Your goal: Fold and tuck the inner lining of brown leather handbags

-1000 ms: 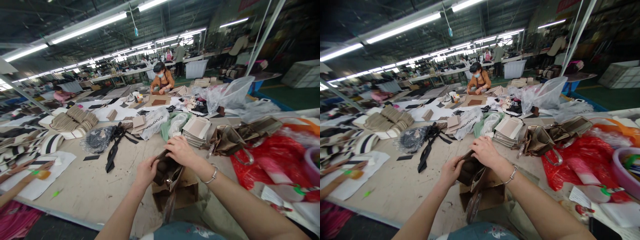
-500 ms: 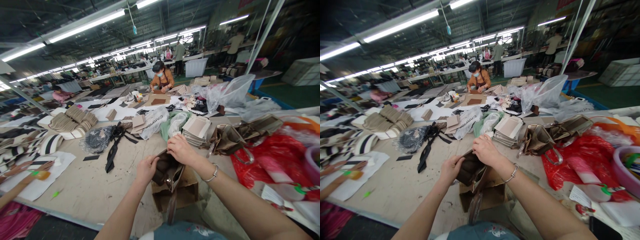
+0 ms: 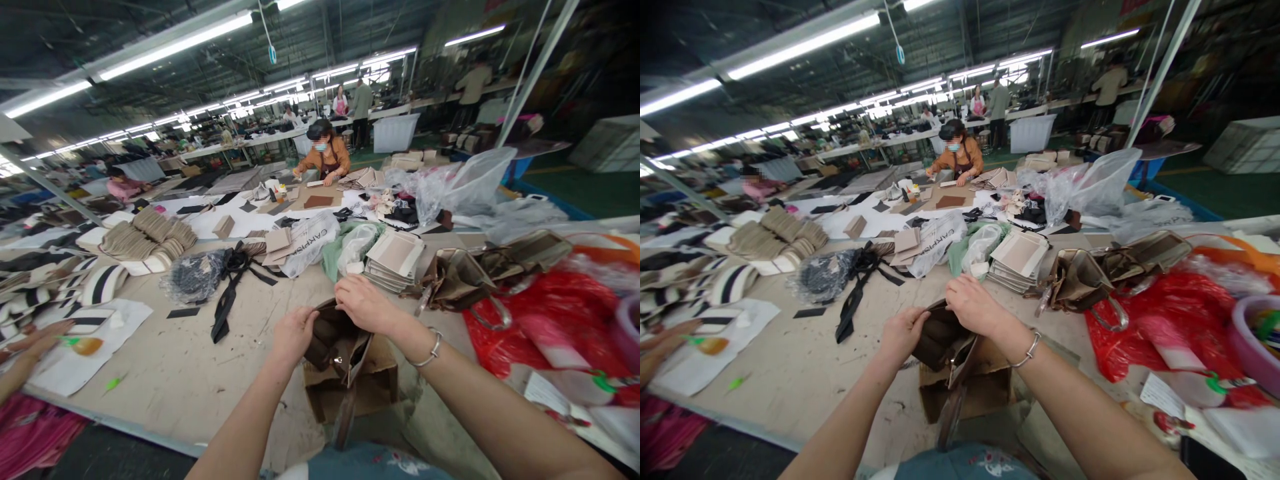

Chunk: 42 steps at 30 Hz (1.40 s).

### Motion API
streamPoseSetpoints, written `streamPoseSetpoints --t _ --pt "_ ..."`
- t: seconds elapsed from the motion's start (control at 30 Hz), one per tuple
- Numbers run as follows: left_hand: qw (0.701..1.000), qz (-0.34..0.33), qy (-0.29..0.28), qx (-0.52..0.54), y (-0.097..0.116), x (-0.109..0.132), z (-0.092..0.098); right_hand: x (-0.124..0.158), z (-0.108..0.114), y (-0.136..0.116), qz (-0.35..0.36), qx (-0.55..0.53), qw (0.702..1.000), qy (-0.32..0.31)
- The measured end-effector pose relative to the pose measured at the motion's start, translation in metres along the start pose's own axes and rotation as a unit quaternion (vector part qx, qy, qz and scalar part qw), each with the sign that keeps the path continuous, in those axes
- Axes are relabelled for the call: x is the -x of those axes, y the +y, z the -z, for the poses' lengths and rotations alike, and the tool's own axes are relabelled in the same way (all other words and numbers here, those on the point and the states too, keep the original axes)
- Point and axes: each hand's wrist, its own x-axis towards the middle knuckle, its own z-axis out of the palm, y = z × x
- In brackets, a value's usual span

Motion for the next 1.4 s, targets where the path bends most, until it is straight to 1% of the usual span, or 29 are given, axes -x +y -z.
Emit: streamPoseSetpoints --t 0.17,0.27,0.43,0.6,0.73,0.87,0.93,1.0,1.1,1.17,1.23,1.3,1.4 --pt "0.999 -0.031 -0.003 -0.005 0.002 0.003 0.000 -0.002 -0.003 0.001 -0.063 0.002 0.998 -0.008" --pt "0.999 -0.040 -0.011 -0.005 0.005 0.004 0.002 -0.004 -0.004 -0.001 -0.083 0.004 0.996 -0.017" --pt "0.998 -0.037 -0.038 -0.024 0.011 0.004 0.008 -0.006 -0.003 -0.002 -0.098 0.011 0.995 -0.024" --pt "0.994 -0.058 -0.075 -0.051 0.014 0.002 0.016 -0.006 -0.004 -0.002 -0.102 0.023 0.994 -0.028" --pt "0.990 -0.071 -0.110 -0.060 0.017 -0.006 0.023 -0.006 -0.002 -0.003 -0.105 0.019 0.994 -0.030" --pt "0.987 -0.073 -0.120 -0.073 0.024 -0.019 0.025 -0.007 0.000 -0.002 -0.116 0.005 0.993 -0.026" --pt "0.986 -0.075 -0.123 -0.085 0.026 -0.026 0.023 -0.007 0.000 0.000 -0.124 -0.034 0.991 -0.022" --pt "0.987 -0.068 -0.116 -0.092 0.027 -0.031 0.021 -0.006 -0.002 0.005 -0.131 -0.114 0.985 0.004" --pt "0.988 -0.054 -0.107 -0.098 0.026 -0.035 0.019 0.004 -0.002 0.012 -0.154 -0.217 0.960 0.093" --pt "0.989 -0.046 -0.101 -0.102 0.024 -0.037 0.018 0.017 0.000 0.013 -0.182 -0.234 0.943 0.154" --pt "0.990 -0.044 -0.095 -0.098 0.024 -0.038 0.018 0.033 0.003 0.007 -0.213 -0.233 0.929 0.194" --pt "0.991 -0.047 -0.094 -0.077 0.025 -0.039 0.017 0.051 0.004 -0.009 -0.241 -0.225 0.922 0.203" --pt "0.992 -0.058 -0.104 -0.037 0.031 -0.042 0.014 0.073 0.003 -0.043 -0.239 -0.206 0.934 0.167"
